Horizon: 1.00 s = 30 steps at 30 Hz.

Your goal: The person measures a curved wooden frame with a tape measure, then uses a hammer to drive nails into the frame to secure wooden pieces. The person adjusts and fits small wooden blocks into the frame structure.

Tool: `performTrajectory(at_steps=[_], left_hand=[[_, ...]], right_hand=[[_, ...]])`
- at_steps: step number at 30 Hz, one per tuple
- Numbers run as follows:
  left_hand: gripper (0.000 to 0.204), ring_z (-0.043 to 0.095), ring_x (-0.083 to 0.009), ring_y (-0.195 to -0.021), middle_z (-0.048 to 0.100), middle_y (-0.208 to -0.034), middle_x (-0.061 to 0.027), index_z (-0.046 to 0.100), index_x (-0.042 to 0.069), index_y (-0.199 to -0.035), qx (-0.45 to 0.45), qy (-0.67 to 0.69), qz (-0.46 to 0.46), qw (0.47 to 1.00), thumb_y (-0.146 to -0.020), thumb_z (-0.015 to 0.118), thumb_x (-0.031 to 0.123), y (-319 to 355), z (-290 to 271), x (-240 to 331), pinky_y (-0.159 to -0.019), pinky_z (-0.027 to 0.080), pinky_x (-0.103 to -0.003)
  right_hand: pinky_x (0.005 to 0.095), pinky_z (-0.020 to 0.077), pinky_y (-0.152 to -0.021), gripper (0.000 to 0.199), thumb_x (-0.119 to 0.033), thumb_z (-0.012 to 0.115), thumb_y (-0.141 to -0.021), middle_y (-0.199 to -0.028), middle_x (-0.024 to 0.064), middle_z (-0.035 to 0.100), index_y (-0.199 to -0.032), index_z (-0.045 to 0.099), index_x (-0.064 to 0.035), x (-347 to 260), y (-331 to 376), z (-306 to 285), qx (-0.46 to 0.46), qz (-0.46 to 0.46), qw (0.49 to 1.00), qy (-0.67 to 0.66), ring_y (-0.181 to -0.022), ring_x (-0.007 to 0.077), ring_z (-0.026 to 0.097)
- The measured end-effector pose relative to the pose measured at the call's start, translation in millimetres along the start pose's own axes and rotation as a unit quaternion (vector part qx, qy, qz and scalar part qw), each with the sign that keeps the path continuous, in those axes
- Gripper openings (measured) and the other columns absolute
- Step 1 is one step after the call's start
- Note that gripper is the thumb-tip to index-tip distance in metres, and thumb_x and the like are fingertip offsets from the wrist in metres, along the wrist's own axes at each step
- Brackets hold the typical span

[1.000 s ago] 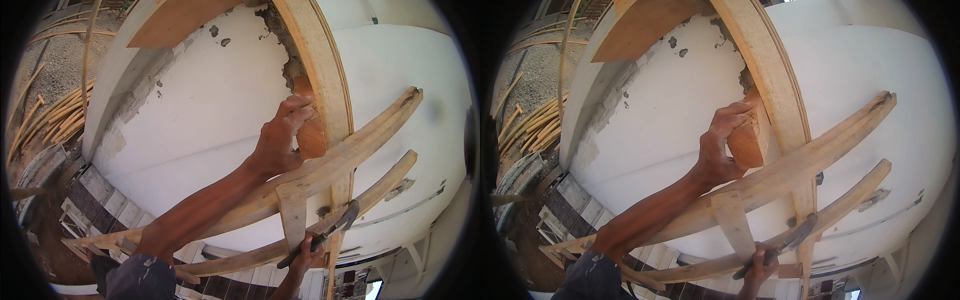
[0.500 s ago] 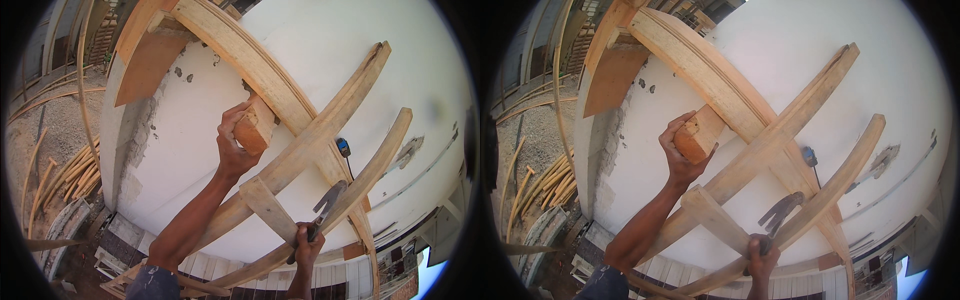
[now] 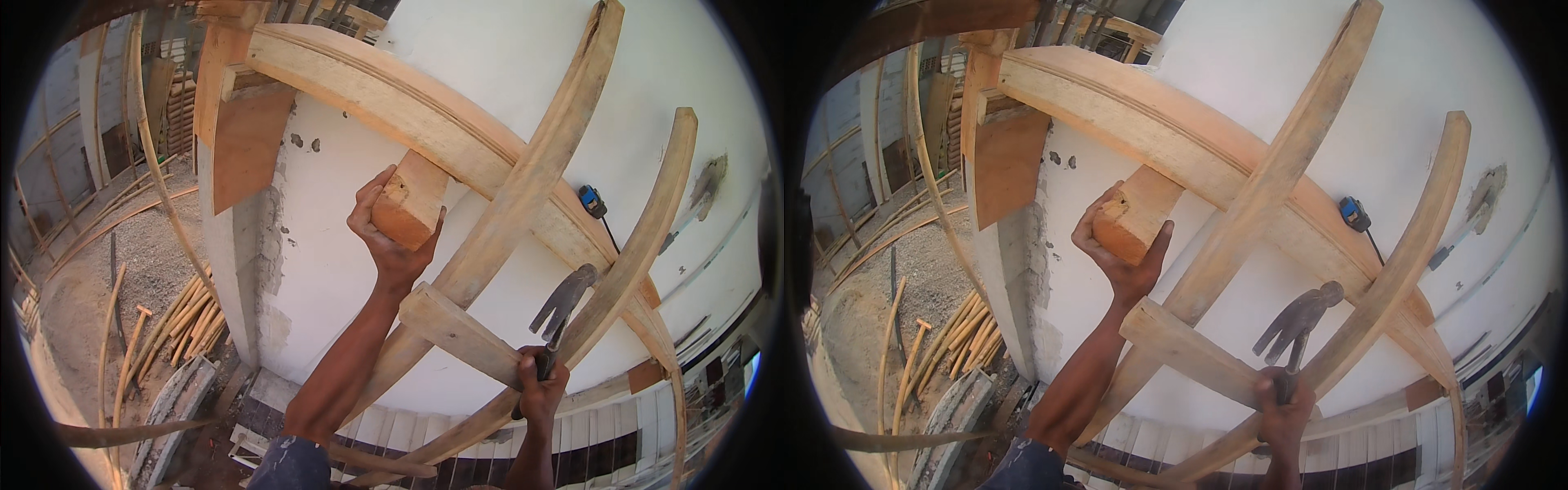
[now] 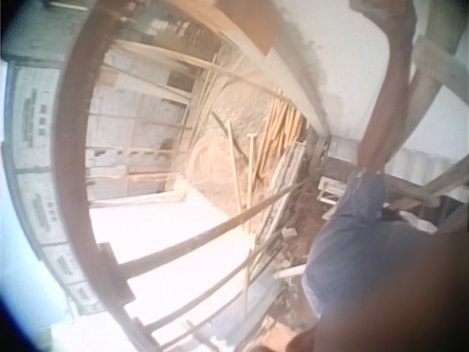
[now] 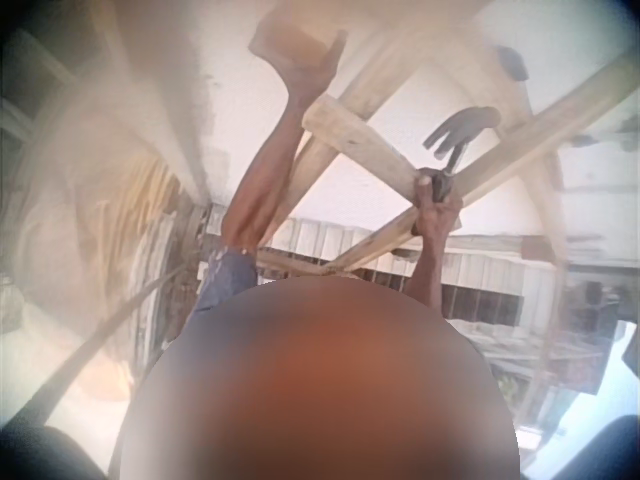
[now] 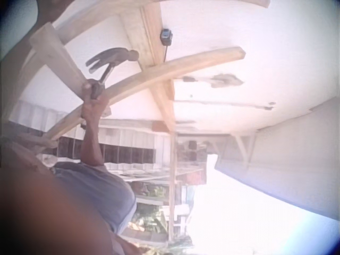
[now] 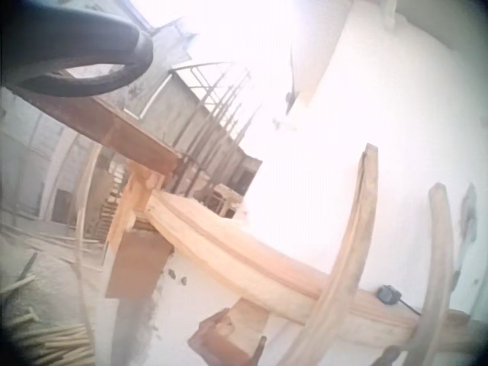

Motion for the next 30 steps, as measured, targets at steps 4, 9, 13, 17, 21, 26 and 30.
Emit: performTrajectory(at_steps=[4,9,13,17,21,26,30], left_hand=[[0.082,0.044,-0.0294,-0.131,0.039,-0.139,-0.0210,0.023,0.007,-0.130,-0.028,-0.005,-0.020,0.999,-0.073,0.081,-0.004,-1.1,-1.1,1.3,-0.110,0.042,-0.041],[0.081,0.046,-0.0281,-0.131,0.040,-0.140,-0.0215,0.024,0.009,-0.130,-0.024,0.030,-0.011,0.999,-0.074,0.081,-0.004,-2.3,-0.2,-0.2,-0.108,0.045,-0.040],[0.086,0.056,-0.0284,-0.124,0.051,-0.138,-0.0157,0.029,0.010,-0.133,0.001,-0.012,-0.030,0.999,-0.070,0.088,0.006,1.7,-5.6,-2.7,-0.100,0.053,-0.039],[0.086,0.059,-0.0276,-0.122,0.055,-0.136,-0.0126,0.035,0.010,-0.132,0.035,0.029,-0.094,0.995,-0.067,0.091,0.010,3.8,-8.0,-2.3,-0.096,0.056,-0.039],[0.081,0.060,-0.0261,-0.122,0.057,-0.134,-0.0118,0.041,0.008,-0.128,0.032,0.060,-0.131,0.989,-0.066,0.092,0.012,2.4,-7.5,-5.7,-0.099,0.056,-0.039],[0.076,0.061,-0.0249,-0.121,0.059,-0.132,-0.0111,0.046,0.007,-0.124,0.034,0.046,-0.130,0.990,-0.064,0.093,0.015,4.3,-10.1,-8.3,-0.102,0.054,-0.038],[0.076,0.062,-0.0253,-0.119,0.061,-0.130,-0.0105,0.045,0.007,-0.123,0.039,0.058,-0.129,0.989,-0.064,0.093,0.015,5.7,-8.8,-9.1,-0.104,0.053,-0.039]], right_hand=[[0.0269,0.0440,-0.065,0.024,-0.026,0.070,-0.092,-0.076,-0.0003,0.062,-0.091,0.066,-0.0018,-2.6,0.6,0.1,-0.011,-0.028,1.000,0.008,-0.069,0.0093,0.054],[0.0299,0.0453,-0.076,0.028,-0.029,0.067,-0.094,-0.089,0.0059,0.066,-0.095,0.066,-0.0015,-6.8,-3.6,3.6,-0.012,-0.070,0.997,-0.002,-0.082,0.0122,0.057],[0.0324,0.0450,-0.084,0.041,-0.041,0.065,-0.095,-0.093,0.0063,0.065,-0.100,0.067,-0.0003,1.0,-3.1,2.3,-0.043,-0.053,0.994,0.088,-0.088,0.0166,0.058],[0.0308,0.0445,-0.082,0.041,-0.039,0.063,-0.097,-0.092,0.0045,0.064,-0.101,0.065,0.0016,2.1,-0.9,0.5,-0.033,-0.076,0.990,0.114,-0.087,0.0143,0.056],[0.0291,0.0434,-0.081,0.038,-0.036,0.062,-0.098,-0.089,0.0035,0.062,-0.102,0.065,0.0022,3.3,-2.2,3.5,-0.022,-0.091,0.990,0.102,-0.084,0.0143,0.055],[0.0234,0.0373,-0.069,0.031,-0.030,0.060,-0.100,-0.079,-0.0016,0.052,-0.094,0.060,0.0003,1.1,0.4,5.6,-0.019,-0.101,0.988,0.118,-0.073,0.0088,0.046],[0.0219,0.0309,-0.062,0.032,-0.031,0.059,-0.101,-0.074,-0.0043,0.045,-0.090,0.058,-0.0009,-2.2,3.1,9.1,-0.002,-0.122,0.987,0.107,-0.069,0.0064,0.038]])
Point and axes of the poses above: each hand's wrist, its own y-axis away from the middle knuckle, its own z-axis out of the palm, x = y × z, the point moved 5 cm from there along -y, towards the middle knuckle
